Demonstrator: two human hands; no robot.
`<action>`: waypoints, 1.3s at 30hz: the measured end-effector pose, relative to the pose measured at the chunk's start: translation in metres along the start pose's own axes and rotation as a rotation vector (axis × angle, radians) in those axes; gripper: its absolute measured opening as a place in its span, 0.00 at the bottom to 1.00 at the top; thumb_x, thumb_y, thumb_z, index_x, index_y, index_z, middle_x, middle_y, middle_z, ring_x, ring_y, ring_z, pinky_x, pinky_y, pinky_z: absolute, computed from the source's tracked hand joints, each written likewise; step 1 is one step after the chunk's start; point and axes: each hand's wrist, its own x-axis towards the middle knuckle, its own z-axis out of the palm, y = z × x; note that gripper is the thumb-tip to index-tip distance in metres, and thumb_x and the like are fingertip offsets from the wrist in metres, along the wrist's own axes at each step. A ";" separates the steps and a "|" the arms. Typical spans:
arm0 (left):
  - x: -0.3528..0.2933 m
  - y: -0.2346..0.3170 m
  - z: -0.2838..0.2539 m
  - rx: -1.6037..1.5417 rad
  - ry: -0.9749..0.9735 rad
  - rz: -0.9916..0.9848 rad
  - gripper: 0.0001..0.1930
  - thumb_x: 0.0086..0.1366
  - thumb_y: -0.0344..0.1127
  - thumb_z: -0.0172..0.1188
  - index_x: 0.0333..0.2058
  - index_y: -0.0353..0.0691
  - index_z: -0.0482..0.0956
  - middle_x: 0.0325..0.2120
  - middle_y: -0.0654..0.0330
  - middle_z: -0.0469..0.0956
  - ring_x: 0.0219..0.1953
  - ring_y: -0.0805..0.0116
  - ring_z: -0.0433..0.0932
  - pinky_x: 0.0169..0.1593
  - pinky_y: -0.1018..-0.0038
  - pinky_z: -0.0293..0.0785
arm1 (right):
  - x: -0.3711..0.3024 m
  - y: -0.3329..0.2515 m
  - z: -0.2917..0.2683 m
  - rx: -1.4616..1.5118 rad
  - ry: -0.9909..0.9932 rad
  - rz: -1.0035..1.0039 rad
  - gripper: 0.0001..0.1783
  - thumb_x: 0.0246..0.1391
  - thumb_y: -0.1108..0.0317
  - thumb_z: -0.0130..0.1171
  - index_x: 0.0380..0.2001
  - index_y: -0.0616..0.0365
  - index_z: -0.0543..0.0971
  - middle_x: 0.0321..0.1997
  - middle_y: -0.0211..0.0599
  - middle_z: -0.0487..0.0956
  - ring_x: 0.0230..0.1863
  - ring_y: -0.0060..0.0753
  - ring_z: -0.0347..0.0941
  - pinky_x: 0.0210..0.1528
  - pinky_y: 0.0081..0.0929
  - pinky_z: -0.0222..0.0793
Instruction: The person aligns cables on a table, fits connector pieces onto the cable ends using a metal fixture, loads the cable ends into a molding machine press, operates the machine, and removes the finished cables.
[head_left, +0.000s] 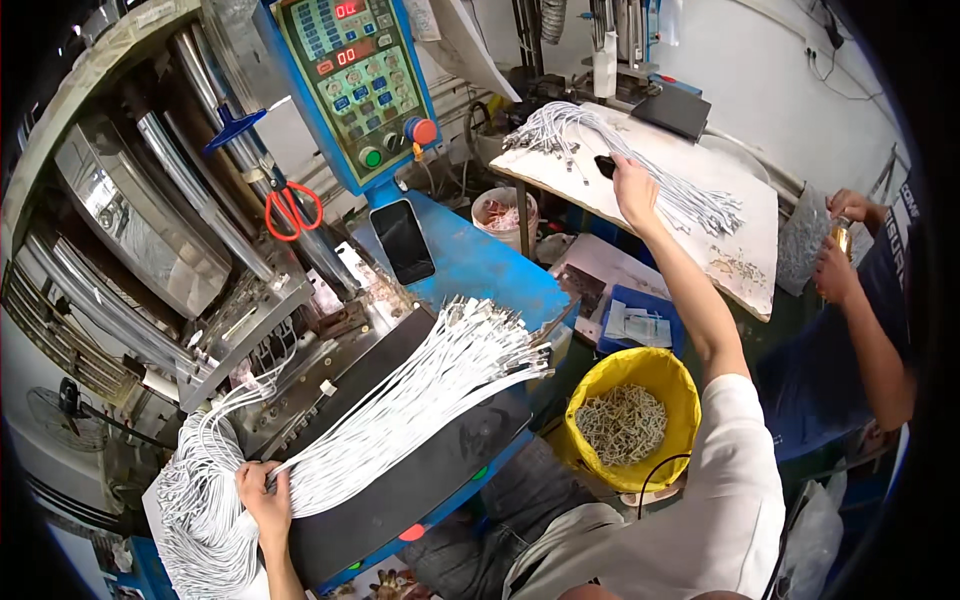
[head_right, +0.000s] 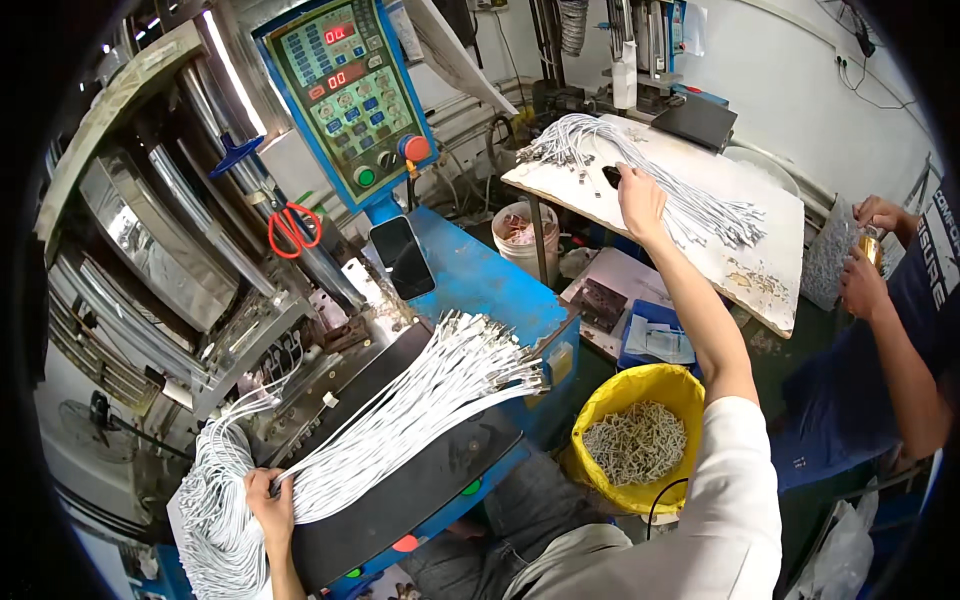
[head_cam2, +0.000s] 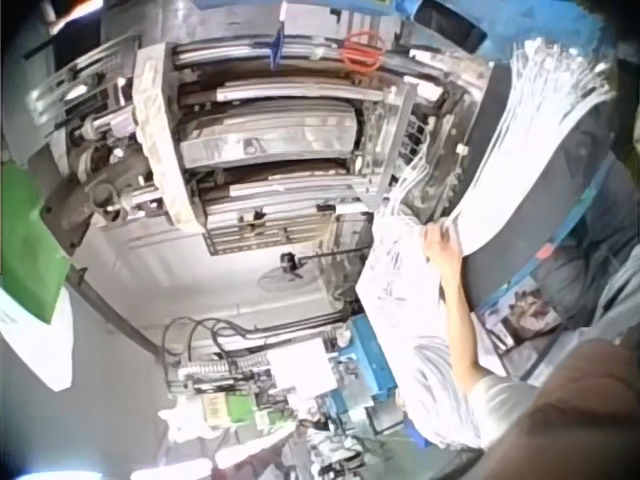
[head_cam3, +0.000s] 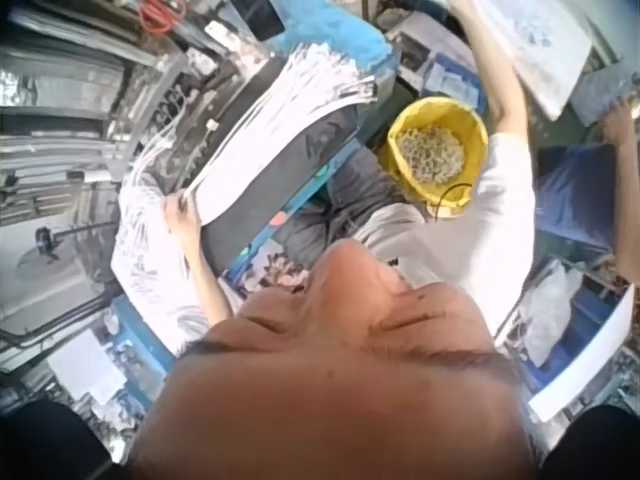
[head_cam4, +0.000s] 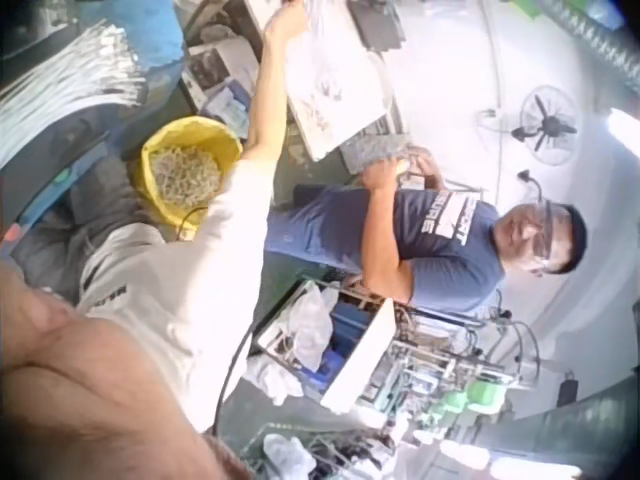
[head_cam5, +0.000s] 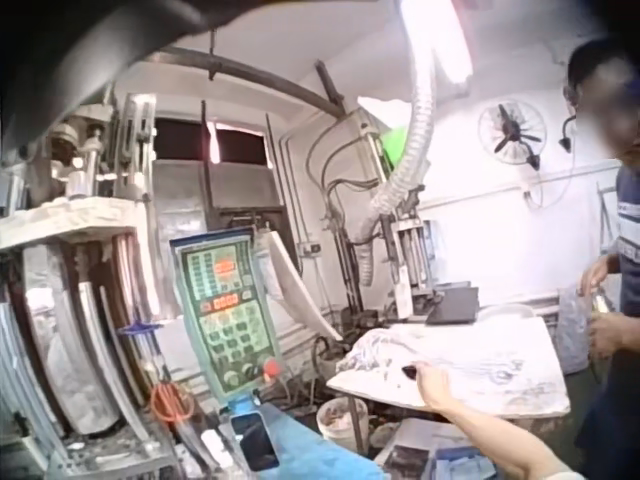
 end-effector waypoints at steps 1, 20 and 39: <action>-0.003 -0.001 -0.002 0.010 0.011 0.004 0.08 0.52 0.22 0.69 0.31 0.35 0.81 0.30 0.53 0.80 0.41 0.50 0.75 0.47 0.59 0.71 | 0.001 0.010 0.013 -0.251 0.131 -0.094 0.28 0.65 0.59 0.57 0.66 0.57 0.73 0.57 0.48 0.81 0.53 0.43 0.82 0.44 0.41 0.81; 0.043 0.073 0.013 0.072 0.022 -0.136 0.08 0.55 0.28 0.69 0.34 0.35 0.85 0.30 0.50 0.85 0.31 0.53 0.83 0.38 0.68 0.77 | -0.198 -0.308 -0.102 0.833 -0.444 -1.082 0.26 0.68 0.58 0.58 0.62 0.63 0.73 0.65 0.55 0.74 0.67 0.56 0.70 0.70 0.45 0.63; 0.016 0.132 -0.050 -0.608 -0.573 -0.404 0.11 0.62 0.27 0.72 0.42 0.34 0.83 0.29 0.65 0.82 0.29 0.82 0.75 0.36 0.85 0.69 | -0.182 -0.328 -0.114 0.517 -0.342 -0.868 0.10 0.58 0.76 0.56 0.43 0.56 0.74 0.46 0.47 0.72 0.47 0.56 0.73 0.48 0.47 0.68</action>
